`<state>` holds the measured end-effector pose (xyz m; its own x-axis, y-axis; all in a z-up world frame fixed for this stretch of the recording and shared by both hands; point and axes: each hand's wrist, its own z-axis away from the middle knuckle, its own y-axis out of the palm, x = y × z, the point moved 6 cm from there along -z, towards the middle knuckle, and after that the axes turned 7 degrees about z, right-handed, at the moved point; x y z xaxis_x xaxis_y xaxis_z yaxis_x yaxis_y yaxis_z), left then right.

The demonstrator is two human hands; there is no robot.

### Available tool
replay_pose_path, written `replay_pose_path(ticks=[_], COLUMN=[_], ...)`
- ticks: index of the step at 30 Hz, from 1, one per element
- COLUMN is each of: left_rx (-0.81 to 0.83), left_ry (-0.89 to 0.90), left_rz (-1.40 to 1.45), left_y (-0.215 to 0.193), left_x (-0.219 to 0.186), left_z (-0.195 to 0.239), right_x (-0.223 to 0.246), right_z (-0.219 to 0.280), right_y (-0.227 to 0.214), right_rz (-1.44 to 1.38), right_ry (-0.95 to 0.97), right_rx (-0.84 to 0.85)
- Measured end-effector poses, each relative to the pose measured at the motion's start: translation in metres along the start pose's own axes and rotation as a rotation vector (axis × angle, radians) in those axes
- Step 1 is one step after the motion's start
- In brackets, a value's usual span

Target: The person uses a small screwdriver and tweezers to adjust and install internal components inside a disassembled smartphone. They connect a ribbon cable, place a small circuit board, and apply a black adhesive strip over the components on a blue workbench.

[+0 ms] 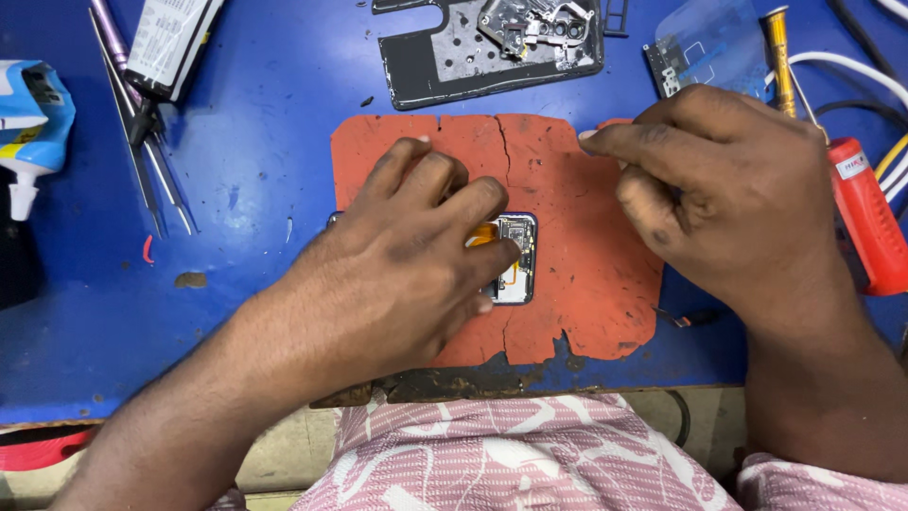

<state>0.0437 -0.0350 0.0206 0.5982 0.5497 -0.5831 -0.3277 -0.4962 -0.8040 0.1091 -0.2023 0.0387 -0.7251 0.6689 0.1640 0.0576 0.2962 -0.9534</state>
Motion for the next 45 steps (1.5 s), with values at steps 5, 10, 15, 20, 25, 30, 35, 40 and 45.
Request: replay_pose_path(ticks=[5, 10, 15, 20, 25, 30, 35, 40, 45], left_rx=[-0.014, 0.022, -0.017, 0.015, 0.0, -0.063, -0.124, -0.2, -0.613], left_ry=[0.014, 0.039, 0.045, 0.034, 0.046, 0.079, 0.114, 0.093, -0.223], left_rz=[0.001, -0.066, -0.017, -0.006, -0.059, -0.055, 0.007, 0.049, -0.089], left_y=[0.0, 0.006, 0.004, 0.005, 0.004, 0.007, 0.012, -0.004, -0.059], left_x=[-0.004, -0.006, -0.007, -0.006, -0.008, -0.011, -0.008, -0.001, 0.017], left_z=[0.0, 0.0, 0.0, 0.001, 0.002, 0.004, 0.008, 0.005, 0.078], right_x=[-0.017, -0.104, -0.233, -0.295, -0.29, -0.255, -0.211, -0.15, -0.096], right_z=[0.018, 0.078, 0.14, 0.185, 0.189, 0.151, 0.106, 0.087, 0.075], right_y=[0.0, -0.004, 0.038, 0.067, 0.066, 0.062, 0.057, 0.043, 0.021], right_rz=[-0.004, 0.055, 0.175, 0.178, 0.101, -0.046, -0.188, 0.054, 0.08], right_ry=[0.008, 0.283, 0.688, 0.832, 0.8, 0.666, 0.508, 0.395, 0.219], right_rx=[-0.027, -0.125, 0.06, 0.193, 0.156, 0.046, -0.065, -0.066, -0.124])
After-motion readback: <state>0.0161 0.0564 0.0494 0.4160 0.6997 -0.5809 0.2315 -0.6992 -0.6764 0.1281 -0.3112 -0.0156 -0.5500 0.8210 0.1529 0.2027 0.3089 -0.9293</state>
